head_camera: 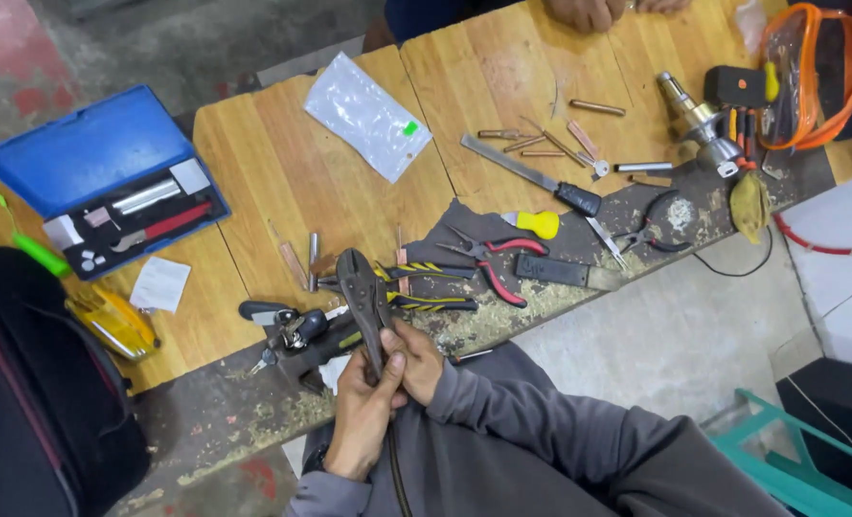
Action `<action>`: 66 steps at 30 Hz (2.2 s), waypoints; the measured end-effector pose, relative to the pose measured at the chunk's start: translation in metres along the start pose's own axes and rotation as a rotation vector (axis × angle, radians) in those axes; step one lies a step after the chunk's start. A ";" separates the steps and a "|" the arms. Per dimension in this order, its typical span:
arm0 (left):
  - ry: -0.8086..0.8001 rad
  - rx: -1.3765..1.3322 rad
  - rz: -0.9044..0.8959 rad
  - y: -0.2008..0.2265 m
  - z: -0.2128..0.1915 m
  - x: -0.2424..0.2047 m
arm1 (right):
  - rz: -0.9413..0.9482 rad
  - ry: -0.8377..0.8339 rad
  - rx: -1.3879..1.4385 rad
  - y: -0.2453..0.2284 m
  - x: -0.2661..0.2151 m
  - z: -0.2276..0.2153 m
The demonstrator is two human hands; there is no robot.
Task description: Refining and shaping thin copper strips using various hand tools like pliers, wire cutters, and a file on a workshop bench.
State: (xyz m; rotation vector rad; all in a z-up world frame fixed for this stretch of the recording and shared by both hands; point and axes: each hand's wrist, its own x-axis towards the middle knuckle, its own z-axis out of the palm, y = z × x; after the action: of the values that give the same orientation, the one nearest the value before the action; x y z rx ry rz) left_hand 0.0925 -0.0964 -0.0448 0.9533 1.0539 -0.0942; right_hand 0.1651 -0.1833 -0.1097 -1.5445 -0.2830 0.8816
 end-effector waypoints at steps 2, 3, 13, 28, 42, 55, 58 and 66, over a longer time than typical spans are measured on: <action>-0.006 0.024 0.027 0.003 0.002 0.001 | -0.007 0.002 0.025 -0.001 0.002 -0.001; -0.016 0.043 0.046 0.004 0.004 0.002 | -0.008 0.008 0.044 -0.001 0.003 -0.003; -0.107 0.369 0.395 -0.007 0.015 0.004 | 0.091 -0.244 -0.031 0.088 -0.007 -0.068; 0.064 1.434 1.066 0.132 -0.060 0.094 | 0.190 -0.543 0.670 -0.028 -0.051 -0.119; 0.001 1.058 1.050 0.122 -0.071 0.156 | 0.050 -0.576 -0.006 -0.045 -0.054 -0.139; -0.039 0.553 0.752 0.154 -0.048 -0.018 | -0.039 -0.364 -0.520 -0.097 -0.023 -0.082; 0.033 0.564 0.807 0.153 -0.050 -0.027 | -0.006 -0.311 -0.584 -0.102 -0.003 -0.070; 0.020 0.530 0.818 0.156 -0.056 -0.042 | -0.105 -0.301 -0.566 -0.117 0.017 -0.053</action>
State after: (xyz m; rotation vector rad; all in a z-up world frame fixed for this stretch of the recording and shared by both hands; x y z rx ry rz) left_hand 0.1074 0.0242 0.0761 1.8062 0.5903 0.3294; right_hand 0.2478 -0.1886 -0.0107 -1.8853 -0.8834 1.0013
